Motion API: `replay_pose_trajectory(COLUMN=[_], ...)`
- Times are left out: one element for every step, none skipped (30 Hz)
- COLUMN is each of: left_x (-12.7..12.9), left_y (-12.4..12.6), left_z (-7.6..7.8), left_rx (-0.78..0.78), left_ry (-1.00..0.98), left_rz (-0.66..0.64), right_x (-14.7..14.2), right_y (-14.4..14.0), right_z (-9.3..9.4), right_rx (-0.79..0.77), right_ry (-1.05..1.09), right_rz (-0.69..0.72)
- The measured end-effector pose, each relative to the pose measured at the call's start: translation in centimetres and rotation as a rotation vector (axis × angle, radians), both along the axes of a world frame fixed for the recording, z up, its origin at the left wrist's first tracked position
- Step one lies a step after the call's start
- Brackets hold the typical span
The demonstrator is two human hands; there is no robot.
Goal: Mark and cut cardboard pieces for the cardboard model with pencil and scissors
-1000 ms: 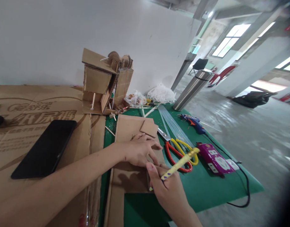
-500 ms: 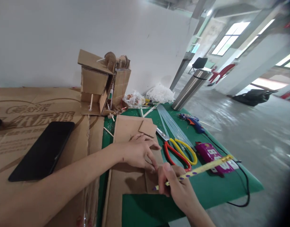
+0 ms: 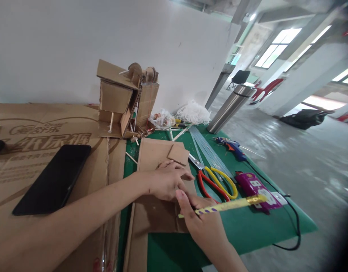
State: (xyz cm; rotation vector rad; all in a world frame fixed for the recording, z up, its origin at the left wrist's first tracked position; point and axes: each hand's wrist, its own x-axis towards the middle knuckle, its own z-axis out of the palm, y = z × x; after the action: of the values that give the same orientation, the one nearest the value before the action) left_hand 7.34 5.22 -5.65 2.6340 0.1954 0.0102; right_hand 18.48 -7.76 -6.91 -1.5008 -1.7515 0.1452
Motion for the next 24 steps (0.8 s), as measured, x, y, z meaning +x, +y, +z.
replay_pose_trajectory(left_x=[-0.01, -0.02, -0.04, -0.06, -0.08, -0.10, -0.12, -0.12, -0.12, -0.11, -0.10, -0.08, -0.07, -0.07, -0.07, -0.08, -0.10, -0.11, -0.12, -0.13, -0.14, -0.13, -0.12, -0.11], left_y=[0.02, 0.04, 0.04, 0.04, 0.02, 0.00, -0.03, -0.06, -0.08, -0.10, -0.10, -0.10, -0.09, -0.07, -0.06, -0.04, -0.03, -0.02, -0.01, -0.01, -0.02, -0.03, -0.04, -0.04], left_z=[0.03, 0.06, 0.10, 0.13, 0.16, 0.19, 0.20, 0.22, 0.22, 0.23, 0.23, 0.22, 0.22, 0.21, 0.19, 0.16, 0.13, 0.08, 0.04, -0.01, -0.04, -0.07, -0.09, -0.12], left_rx=[0.002, 0.005, 0.007, 0.008, 0.010, 0.012, 0.014, 0.014, 0.013, 0.012, 0.009, 0.006, 0.003, 0.001, -0.002, -0.005, -0.007, -0.010, -0.012, -0.014, -0.016, -0.017, -0.019, -0.019], left_ry=[0.000, -0.002, -0.004, -0.006, -0.008, -0.010, -0.012, -0.012, -0.011, -0.009, -0.005, -0.003, -0.001, -0.001, -0.002, -0.004, -0.006, -0.007, -0.009, -0.010, -0.010, -0.010, -0.009, -0.008], left_rz=[-0.005, -0.008, -0.011, -0.010, -0.006, 0.001, 0.010, 0.018, 0.023, 0.027, 0.028, 0.029, 0.030, 0.030, 0.031, 0.032, 0.032, 0.034, 0.040, 0.051, 0.059, 0.063, 0.060, 0.052], right_x=[0.00, 0.01, 0.01, 0.02, 0.01, 0.01, 0.01, 0.01, 0.01, 0.01, 0.00, 0.00, -0.02, -0.04, -0.06, -0.08, -0.11, -0.13, -0.14, -0.15, -0.16, -0.16, -0.17, -0.18], right_y=[0.08, 0.14, 0.18, 0.22, 0.25, 0.26, 0.27, 0.27, 0.28, 0.29, 0.31, 0.34, 0.38, 0.43, 0.47, 0.51, 0.53, 0.54, 0.53, 0.51, 0.47, 0.44, 0.40, 0.37], right_z=[-0.05, -0.10, -0.13, -0.15, -0.15, -0.15, -0.14, -0.14, -0.14, -0.15, -0.16, -0.16, -0.17, -0.16, -0.15, -0.14, -0.14, -0.14, -0.15, -0.16, -0.18, -0.19, -0.20, -0.21], right_rx=[0.000, -0.004, -0.010, -0.018, -0.026, -0.033, -0.037, -0.037, -0.040, -0.045, -0.053, -0.058, -0.057, -0.047, -0.031, -0.014, -0.003, -0.006, -0.021, -0.040, -0.057, -0.064, -0.058, -0.044], right_ry=[-0.019, -0.034, -0.046, -0.054, -0.057, -0.057, -0.056, -0.058, -0.065, -0.072, -0.078, -0.081, -0.080, -0.077, -0.073, -0.071, -0.071, -0.069, -0.066, -0.061, -0.056, -0.052, -0.050, -0.050], right_rz=[-0.003, -0.005, -0.008, -0.010, -0.011, -0.012, -0.013, -0.011, -0.006, 0.001, 0.007, 0.011, 0.009, 0.000, -0.015, -0.027, -0.034, -0.032, -0.021, -0.005, 0.005, 0.007, -0.001, -0.018])
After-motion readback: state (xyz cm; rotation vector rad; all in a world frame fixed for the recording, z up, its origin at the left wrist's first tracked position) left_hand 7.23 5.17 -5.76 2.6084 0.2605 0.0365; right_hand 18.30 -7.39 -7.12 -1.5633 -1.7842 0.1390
